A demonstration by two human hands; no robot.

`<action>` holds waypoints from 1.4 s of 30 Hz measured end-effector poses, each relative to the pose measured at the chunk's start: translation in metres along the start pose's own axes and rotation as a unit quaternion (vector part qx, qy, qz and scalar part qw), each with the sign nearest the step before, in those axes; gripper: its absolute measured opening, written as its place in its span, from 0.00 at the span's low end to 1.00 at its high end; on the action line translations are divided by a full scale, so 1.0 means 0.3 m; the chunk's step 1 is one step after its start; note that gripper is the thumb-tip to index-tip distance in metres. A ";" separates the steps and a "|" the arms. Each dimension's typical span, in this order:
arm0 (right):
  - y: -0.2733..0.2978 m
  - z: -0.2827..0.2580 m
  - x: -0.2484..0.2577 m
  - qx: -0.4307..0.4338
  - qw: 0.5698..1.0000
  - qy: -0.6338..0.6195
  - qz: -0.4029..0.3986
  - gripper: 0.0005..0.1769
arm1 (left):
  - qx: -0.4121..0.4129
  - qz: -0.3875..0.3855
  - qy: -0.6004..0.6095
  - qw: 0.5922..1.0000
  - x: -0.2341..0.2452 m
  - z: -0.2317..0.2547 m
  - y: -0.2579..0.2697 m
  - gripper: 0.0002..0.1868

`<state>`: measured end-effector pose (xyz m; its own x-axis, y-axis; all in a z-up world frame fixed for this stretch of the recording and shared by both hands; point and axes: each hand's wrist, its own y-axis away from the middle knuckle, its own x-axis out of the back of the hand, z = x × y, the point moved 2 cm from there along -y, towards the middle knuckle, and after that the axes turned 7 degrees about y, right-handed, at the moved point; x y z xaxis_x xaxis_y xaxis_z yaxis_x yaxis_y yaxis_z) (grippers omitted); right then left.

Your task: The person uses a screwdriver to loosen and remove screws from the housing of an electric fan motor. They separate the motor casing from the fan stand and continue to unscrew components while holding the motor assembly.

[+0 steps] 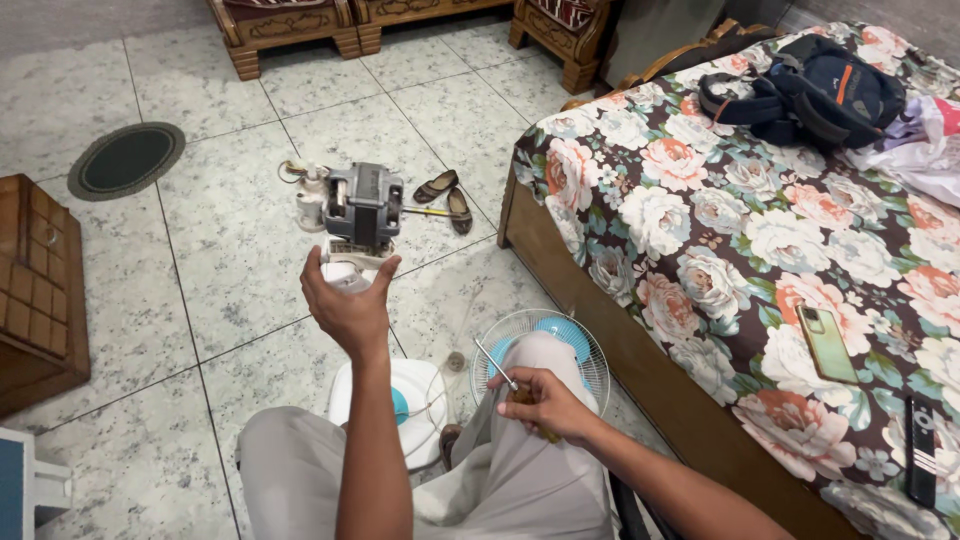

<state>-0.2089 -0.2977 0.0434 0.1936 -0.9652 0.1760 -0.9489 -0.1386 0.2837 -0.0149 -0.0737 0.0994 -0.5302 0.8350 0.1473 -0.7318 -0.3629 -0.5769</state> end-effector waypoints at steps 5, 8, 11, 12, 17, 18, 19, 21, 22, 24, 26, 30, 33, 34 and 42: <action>-0.016 0.003 -0.002 -0.018 0.999 -0.011 -0.025 0.22 | -0.042 -0.212 0.082 0.973 0.080 -0.066 -0.126 0.52; -0.028 0.017 -0.008 -0.012 0.999 -0.015 -0.032 0.22 | -0.113 -0.331 0.145 0.925 0.078 -0.121 -0.230 0.53; -0.035 0.039 -0.007 -0.007 0.999 -0.014 -0.036 0.22 | 0.009 -0.432 0.203 0.879 0.024 -0.197 -0.263 0.49; -0.039 0.045 -0.004 -0.006 0.999 -0.014 -0.038 0.22 | 0.050 -0.440 0.215 0.870 0.006 -0.220 -0.259 0.47; -0.057 0.079 0.017 -0.012 1.000 0.017 -0.011 0.21 | -0.050 -0.335 0.199 0.919 -0.008 -0.288 -0.194 0.41; -0.059 0.083 0.029 -0.015 1.000 0.026 0.003 0.22 | -0.042 -0.328 0.200 0.922 -0.023 -0.288 -0.186 0.40; -0.060 0.088 0.031 -0.020 0.999 0.034 0.009 0.22 | -0.048 -0.289 0.179 0.939 -0.017 -0.283 -0.166 0.44; -0.051 0.093 0.034 -0.003 0.999 0.045 0.002 0.21 | -0.077 -0.263 0.178 0.945 0.003 -0.259 -0.137 0.39; -0.039 0.098 0.027 -0.013 1.000 0.024 -0.006 0.23 | -0.061 -0.244 0.194 0.948 0.024 -0.244 -0.112 0.34; -0.009 0.088 0.038 -0.005 1.000 0.023 -0.015 0.27 | -0.060 -0.181 0.195 0.962 0.036 -0.171 -0.053 0.29; -0.024 0.046 0.042 0.035 0.997 0.059 -0.020 0.29 | -0.088 -0.095 0.162 0.978 0.046 -0.089 -0.044 0.28; 0.003 0.027 0.033 0.026 0.999 -0.011 -0.027 0.35 | -0.063 -0.017 0.088 0.994 0.065 0.014 0.012 0.29; 0.004 0.019 0.039 0.039 0.999 -0.015 -0.025 0.36 | -0.054 -0.003 0.056 0.997 0.072 0.050 0.021 0.31; 0.004 0.017 0.044 0.042 0.999 -0.022 -0.024 0.36 | -0.058 -0.009 0.038 0.998 0.076 0.055 0.020 0.31; 0.029 0.009 0.044 0.036 0.999 -0.035 -0.021 0.29 | -0.021 -0.257 0.258 0.931 0.174 -0.109 -0.087 0.35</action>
<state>-0.2154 -0.3122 0.0457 0.2183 -0.9710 0.0980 -0.9561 -0.1927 0.2207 -0.0094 -0.0070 0.0961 0.1694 0.9854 0.0135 -0.8095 0.1470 -0.5684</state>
